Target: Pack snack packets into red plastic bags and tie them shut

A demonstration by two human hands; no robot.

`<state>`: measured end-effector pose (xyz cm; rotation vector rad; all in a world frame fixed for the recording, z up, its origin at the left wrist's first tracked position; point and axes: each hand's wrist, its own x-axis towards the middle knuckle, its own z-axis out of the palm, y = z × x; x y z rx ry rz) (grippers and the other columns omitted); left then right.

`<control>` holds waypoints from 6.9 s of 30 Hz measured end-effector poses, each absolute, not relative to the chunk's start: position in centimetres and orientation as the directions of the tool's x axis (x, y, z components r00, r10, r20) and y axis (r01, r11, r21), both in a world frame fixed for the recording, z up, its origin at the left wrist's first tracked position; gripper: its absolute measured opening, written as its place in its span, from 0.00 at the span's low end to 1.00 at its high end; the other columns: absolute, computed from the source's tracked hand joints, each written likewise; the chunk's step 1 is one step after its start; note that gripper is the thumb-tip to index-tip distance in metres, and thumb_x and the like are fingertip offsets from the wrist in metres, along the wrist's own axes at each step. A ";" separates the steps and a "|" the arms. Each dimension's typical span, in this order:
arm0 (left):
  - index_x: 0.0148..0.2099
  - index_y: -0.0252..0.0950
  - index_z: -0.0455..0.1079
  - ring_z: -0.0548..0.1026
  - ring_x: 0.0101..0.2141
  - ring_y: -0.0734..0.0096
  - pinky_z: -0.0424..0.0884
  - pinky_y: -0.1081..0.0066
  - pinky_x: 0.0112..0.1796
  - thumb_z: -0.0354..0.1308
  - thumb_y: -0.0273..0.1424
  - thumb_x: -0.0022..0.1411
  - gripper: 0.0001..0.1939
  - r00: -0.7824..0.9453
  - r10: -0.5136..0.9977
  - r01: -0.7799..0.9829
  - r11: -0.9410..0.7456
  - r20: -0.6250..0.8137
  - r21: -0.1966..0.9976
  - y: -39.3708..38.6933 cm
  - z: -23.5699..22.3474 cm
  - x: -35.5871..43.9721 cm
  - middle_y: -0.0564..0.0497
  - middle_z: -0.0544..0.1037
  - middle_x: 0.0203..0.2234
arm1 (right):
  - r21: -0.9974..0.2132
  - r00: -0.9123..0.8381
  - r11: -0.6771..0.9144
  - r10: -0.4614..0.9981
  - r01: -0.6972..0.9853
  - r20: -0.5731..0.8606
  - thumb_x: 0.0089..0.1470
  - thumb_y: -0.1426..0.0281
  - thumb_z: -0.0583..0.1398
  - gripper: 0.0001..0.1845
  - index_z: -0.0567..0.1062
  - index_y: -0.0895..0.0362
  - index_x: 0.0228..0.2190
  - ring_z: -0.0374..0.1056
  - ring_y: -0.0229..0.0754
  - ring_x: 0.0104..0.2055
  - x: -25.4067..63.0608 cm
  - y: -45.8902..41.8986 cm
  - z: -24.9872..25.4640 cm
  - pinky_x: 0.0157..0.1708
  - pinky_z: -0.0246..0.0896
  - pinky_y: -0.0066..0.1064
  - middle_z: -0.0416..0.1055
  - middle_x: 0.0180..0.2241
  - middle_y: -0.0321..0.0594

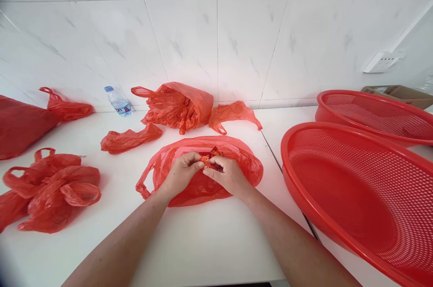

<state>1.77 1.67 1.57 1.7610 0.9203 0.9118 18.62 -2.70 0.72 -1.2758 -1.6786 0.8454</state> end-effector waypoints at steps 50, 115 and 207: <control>0.26 0.38 0.61 0.67 0.25 0.71 0.62 0.71 0.26 0.49 0.34 0.61 0.11 0.240 0.926 0.445 -0.373 0.293 0.814 3.2 1.4 0.6 0.55 0.69 0.22 | -0.924 0.226 0.118 0.951 0.364 0.210 0.54 0.60 0.53 0.22 0.48 0.54 0.19 0.44 0.34 0.22 19.9 -2.1 1.1 0.22 0.40 0.29 0.45 0.19 0.30; 0.43 0.41 0.71 0.73 0.37 0.70 0.70 0.70 0.41 0.52 0.21 0.56 0.15 0.252 0.775 0.560 -0.605 0.580 0.566 3.2 1.5 0.0 0.54 0.77 0.36 | -0.451 -0.128 0.409 0.836 0.794 0.533 0.43 0.76 0.59 0.19 0.70 0.54 0.40 0.66 0.45 0.44 18.7 -2.3 0.1 0.43 0.62 0.38 0.70 0.42 0.41; 0.49 0.36 0.66 0.72 0.24 0.72 0.69 0.72 0.27 0.60 0.32 0.47 0.24 0.007 0.919 0.345 -0.372 0.394 0.861 2.9 15.9 -7.6 0.51 0.74 0.27 | -0.354 0.055 0.059 0.951 0.934 0.305 0.44 0.75 0.59 0.05 0.70 0.57 0.20 0.66 0.39 0.25 23.1 -3.9 16.1 0.24 0.55 0.28 0.69 0.22 0.38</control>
